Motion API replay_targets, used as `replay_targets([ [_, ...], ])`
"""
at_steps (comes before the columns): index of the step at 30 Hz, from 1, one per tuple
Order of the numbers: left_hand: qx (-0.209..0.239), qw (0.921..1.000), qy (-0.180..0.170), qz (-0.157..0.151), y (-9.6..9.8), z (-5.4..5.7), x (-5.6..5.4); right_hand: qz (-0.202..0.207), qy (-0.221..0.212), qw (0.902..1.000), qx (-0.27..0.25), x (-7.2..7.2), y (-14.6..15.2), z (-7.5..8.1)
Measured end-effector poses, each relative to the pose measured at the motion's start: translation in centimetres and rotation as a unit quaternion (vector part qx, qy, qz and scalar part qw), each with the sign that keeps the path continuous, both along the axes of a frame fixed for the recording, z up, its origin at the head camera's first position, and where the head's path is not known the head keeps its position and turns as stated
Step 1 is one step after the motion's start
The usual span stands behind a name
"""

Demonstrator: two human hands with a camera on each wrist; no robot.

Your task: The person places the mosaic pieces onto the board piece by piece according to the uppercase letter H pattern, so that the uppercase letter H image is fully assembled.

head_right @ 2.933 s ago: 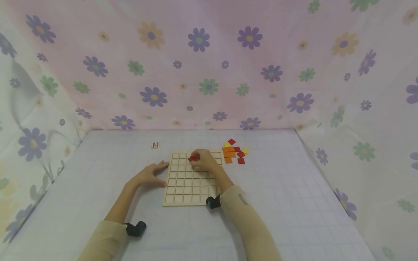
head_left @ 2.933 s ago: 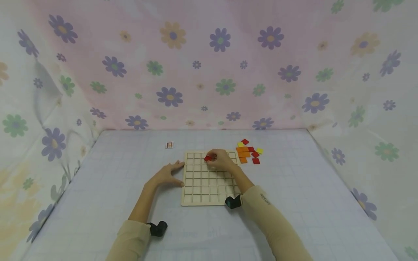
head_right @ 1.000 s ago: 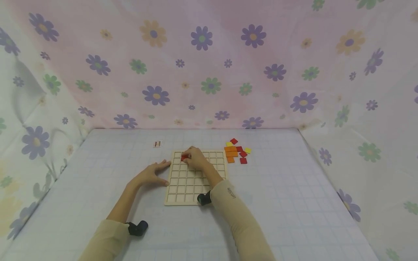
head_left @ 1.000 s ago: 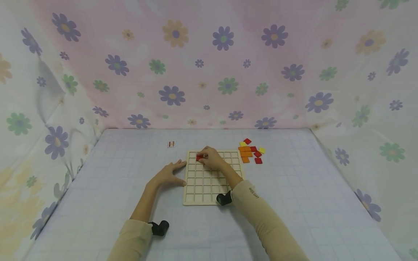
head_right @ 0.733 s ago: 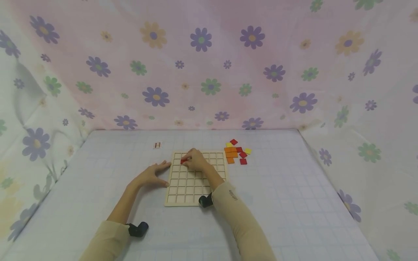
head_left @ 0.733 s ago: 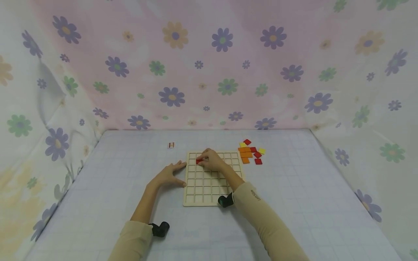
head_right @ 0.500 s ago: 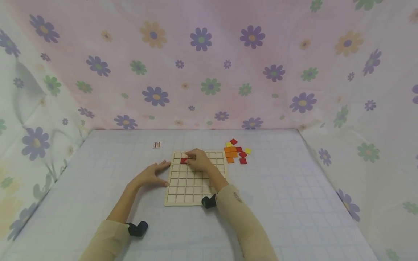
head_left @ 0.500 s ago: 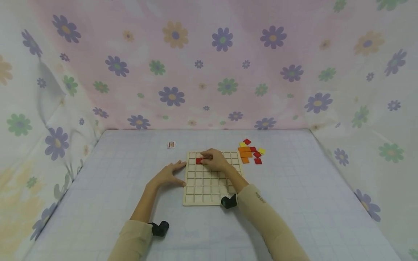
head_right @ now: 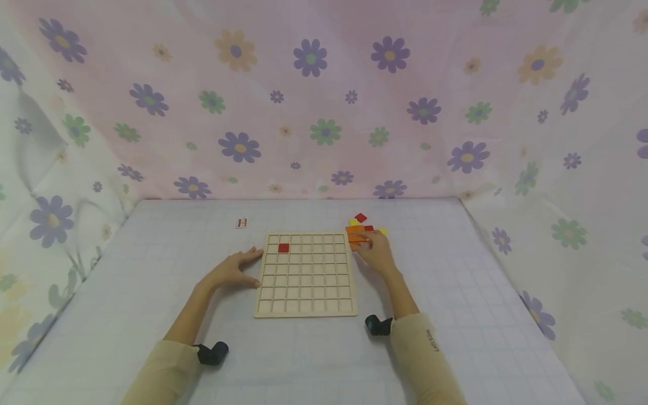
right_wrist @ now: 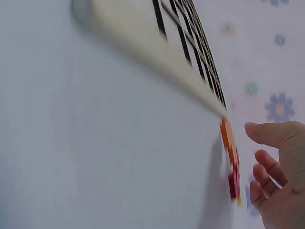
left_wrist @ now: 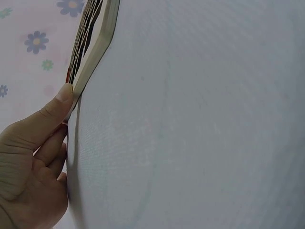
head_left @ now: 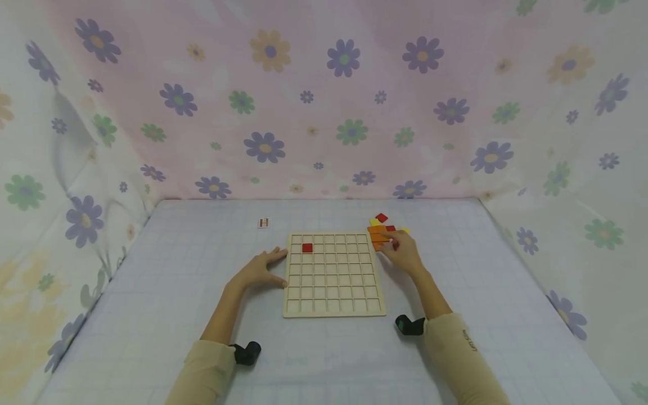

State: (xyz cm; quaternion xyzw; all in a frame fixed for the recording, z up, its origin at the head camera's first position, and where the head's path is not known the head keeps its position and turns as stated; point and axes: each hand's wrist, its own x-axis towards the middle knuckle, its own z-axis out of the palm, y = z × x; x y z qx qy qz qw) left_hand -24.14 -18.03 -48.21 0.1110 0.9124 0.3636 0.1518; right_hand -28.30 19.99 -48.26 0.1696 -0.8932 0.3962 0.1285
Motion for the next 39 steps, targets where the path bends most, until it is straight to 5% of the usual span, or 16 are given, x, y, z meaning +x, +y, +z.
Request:
replay_targets([
  [5, 0.003, 1.0000, 0.003, -0.002, -0.2, 0.0, 0.0, -0.061, -0.086, 0.9937, 0.038, 0.3, 4.0, -0.9],
  [10, 0.005, 1.0000, 0.006, -0.005, -0.1, 0.0, 0.0, -0.061, -0.144, 0.9865, 0.049, 0.3, 5.6, -1.5],
  [22, 0.010, 1.0000, 0.000, -0.002, -0.1, 0.0, -0.1, -0.045, -0.163, 0.9850, 0.033, -0.4, 4.2, -1.0],
  [39, 0.015, 0.9999, 0.001, -0.002, -0.2, -0.2, -0.1, -0.056, -0.117, 0.9904, 0.048, -0.4, 4.3, -1.0],
])
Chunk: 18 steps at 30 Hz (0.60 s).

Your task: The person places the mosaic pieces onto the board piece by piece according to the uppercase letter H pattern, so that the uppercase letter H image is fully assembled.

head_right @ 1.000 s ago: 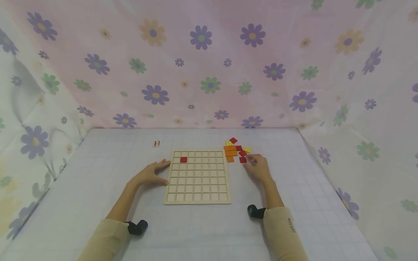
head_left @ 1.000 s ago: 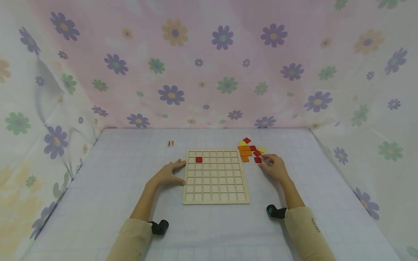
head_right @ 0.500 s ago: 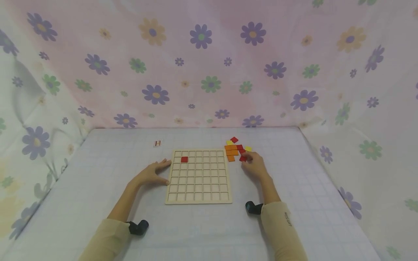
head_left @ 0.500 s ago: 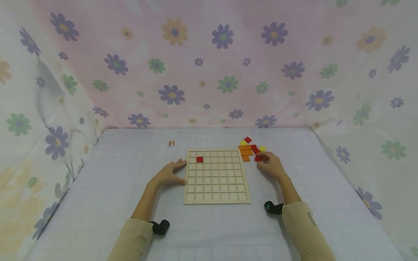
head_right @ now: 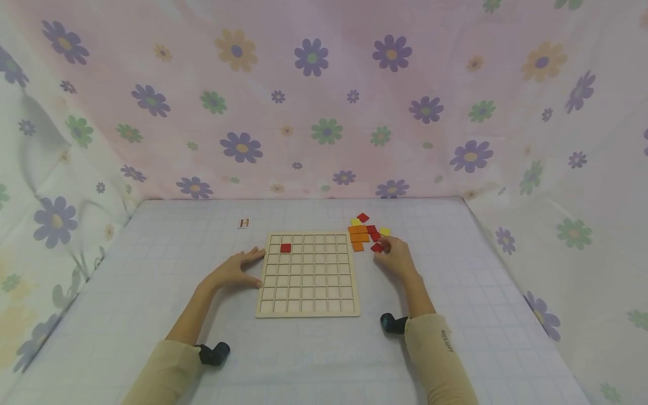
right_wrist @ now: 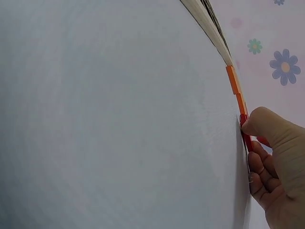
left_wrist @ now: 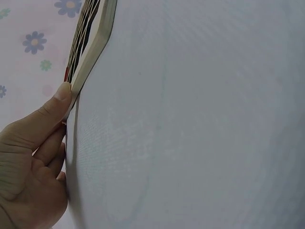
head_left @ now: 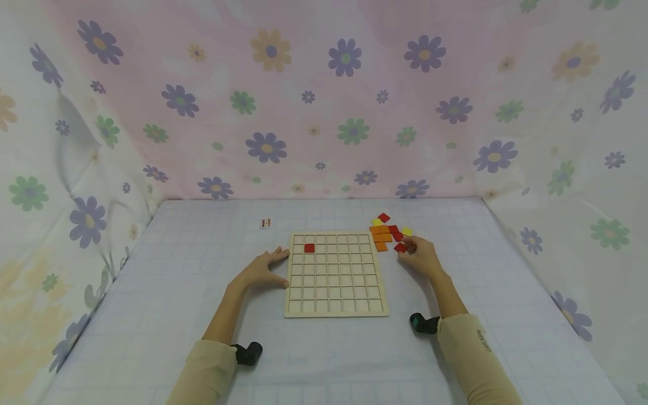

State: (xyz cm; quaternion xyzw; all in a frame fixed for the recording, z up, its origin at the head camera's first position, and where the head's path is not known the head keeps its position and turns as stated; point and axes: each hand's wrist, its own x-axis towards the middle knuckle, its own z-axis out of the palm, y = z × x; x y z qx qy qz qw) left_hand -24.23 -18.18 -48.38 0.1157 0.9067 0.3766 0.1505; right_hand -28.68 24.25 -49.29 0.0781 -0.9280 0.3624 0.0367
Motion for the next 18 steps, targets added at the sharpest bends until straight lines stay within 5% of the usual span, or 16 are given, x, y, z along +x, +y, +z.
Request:
replay_targets([
  [8, -0.002, 0.9999, -0.007, 0.008, 0.1, -0.1, 0.1, 0.004, 0.007, 0.9991, -0.041, 0.1, -1.1, 0.2],
  [18, -0.001, 0.9998, -0.012, 0.015, 0.2, 0.0, 0.3, 0.086, 0.059, 0.9917, -0.076, -0.1, -6.4, 0.9],
])
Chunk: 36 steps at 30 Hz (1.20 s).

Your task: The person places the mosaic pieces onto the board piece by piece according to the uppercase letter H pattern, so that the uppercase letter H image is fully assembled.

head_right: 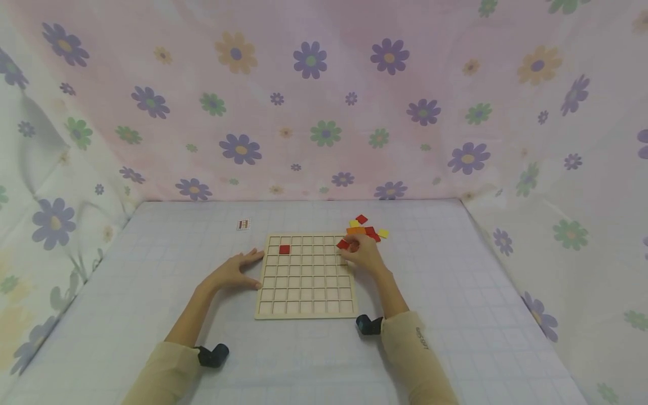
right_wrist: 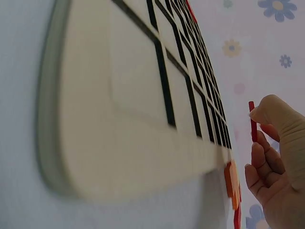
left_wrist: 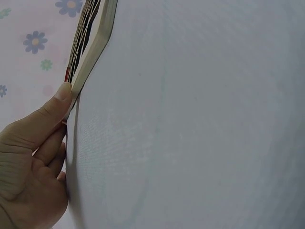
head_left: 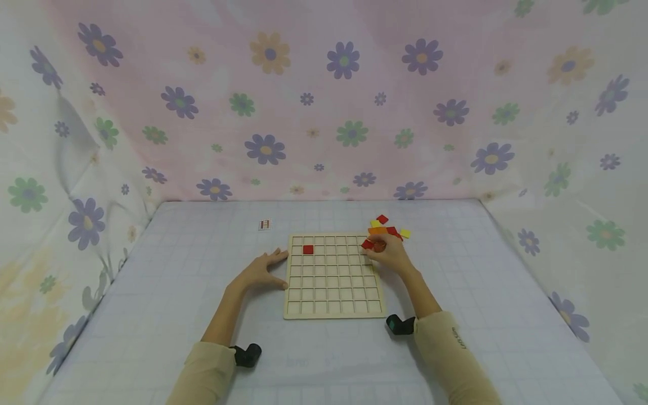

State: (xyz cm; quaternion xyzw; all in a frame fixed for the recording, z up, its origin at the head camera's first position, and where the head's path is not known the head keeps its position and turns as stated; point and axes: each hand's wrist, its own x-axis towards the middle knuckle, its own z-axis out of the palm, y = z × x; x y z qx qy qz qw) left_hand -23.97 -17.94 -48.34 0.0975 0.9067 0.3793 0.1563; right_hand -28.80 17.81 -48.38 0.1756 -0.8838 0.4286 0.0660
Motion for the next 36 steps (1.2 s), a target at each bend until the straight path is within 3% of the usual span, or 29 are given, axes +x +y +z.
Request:
replay_targets([
  [15, 0.005, 1.0000, 0.004, -0.007, -0.2, 0.0, 0.0, 0.134, -0.004, 0.9909, -0.017, 0.0, -8.9, 0.1],
  [25, 0.007, 0.9999, 0.007, -0.012, -0.1, 0.1, 0.0, 0.165, -0.018, 0.9850, 0.046, -0.4, -12.0, -0.5],
  [36, 0.010, 0.9998, 0.011, -0.016, -0.1, 0.1, 0.1, 0.177, -0.022, 0.9791, 0.099, -0.2, -12.7, -0.1],
])
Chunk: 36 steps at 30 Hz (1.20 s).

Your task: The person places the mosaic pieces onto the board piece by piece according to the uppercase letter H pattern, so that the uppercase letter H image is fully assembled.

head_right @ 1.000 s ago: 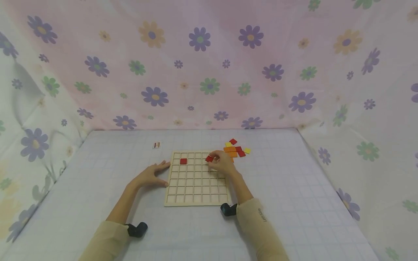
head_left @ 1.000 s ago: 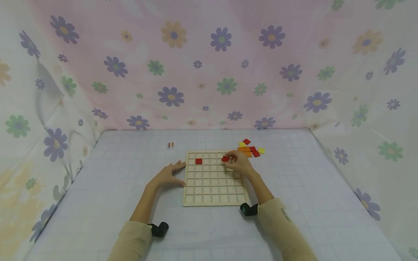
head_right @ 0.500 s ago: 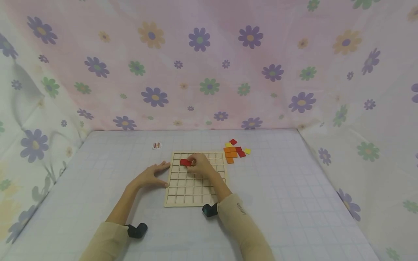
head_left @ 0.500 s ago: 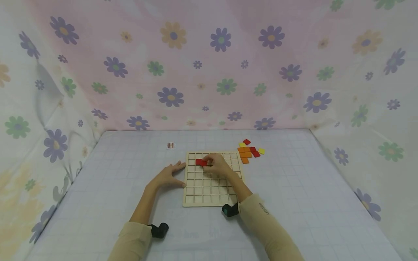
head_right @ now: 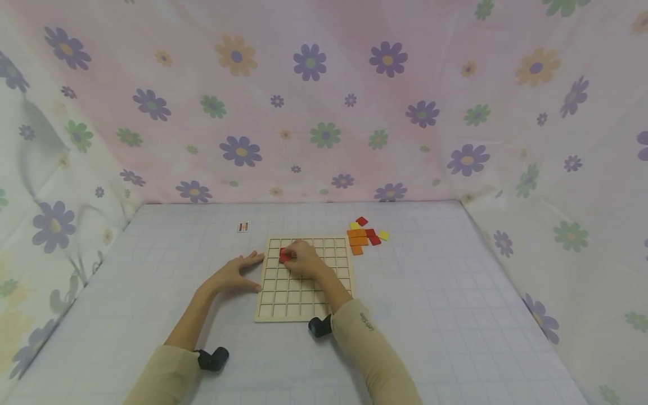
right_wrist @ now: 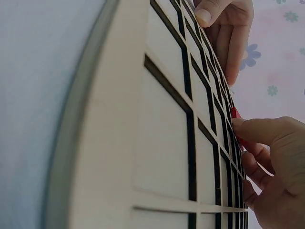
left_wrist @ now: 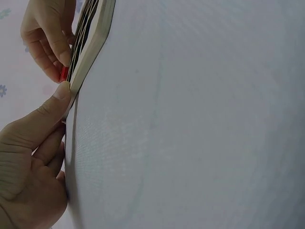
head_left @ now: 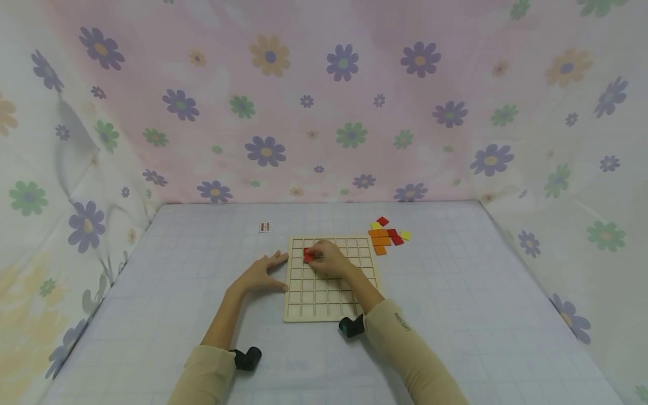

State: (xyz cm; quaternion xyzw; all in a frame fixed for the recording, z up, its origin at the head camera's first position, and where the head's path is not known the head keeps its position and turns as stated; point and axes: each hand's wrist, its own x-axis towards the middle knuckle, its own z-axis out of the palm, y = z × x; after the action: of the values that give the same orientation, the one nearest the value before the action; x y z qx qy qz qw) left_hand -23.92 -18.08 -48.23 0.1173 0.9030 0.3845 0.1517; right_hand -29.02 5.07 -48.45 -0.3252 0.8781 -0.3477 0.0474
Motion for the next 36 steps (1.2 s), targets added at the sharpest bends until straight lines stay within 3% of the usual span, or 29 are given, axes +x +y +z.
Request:
replay_targets([
  [8, -0.001, 1.0000, -0.003, 0.003, 0.1, 0.0, 0.0, 0.015, 0.024, 0.9996, 0.002, 0.5, 0.2, 0.1],
  [13, -0.003, 1.0000, -0.004, 0.005, 0.1, 0.0, -0.1, -0.022, 0.034, 0.9987, -0.030, 0.7, 0.3, -0.4],
  [17, -0.007, 1.0000, -0.004, 0.005, 0.0, 0.0, 0.0, -0.046, 0.020, 0.9971, -0.058, 1.0, 0.5, -0.9],
  [22, -0.009, 0.9999, -0.006, 0.011, 0.1, 0.0, 0.1, -0.035, -0.019, 0.9951, -0.090, 1.4, 1.6, -0.4],
  [25, -0.010, 0.9998, -0.007, 0.015, 0.1, 0.0, 0.1, -0.038, -0.011, 0.9932, -0.110, 1.5, 2.5, -0.2],
  [30, -0.009, 0.9998, -0.006, 0.017, 0.2, -0.3, 0.0, -0.084, 0.023, 0.9881, -0.127, 1.2, 5.3, 0.1],
  [36, -0.008, 0.9997, -0.007, 0.020, 0.1, -0.5, -0.2, -0.172, 0.004, 0.9736, -0.150, 0.7, 9.9, 0.1],
])
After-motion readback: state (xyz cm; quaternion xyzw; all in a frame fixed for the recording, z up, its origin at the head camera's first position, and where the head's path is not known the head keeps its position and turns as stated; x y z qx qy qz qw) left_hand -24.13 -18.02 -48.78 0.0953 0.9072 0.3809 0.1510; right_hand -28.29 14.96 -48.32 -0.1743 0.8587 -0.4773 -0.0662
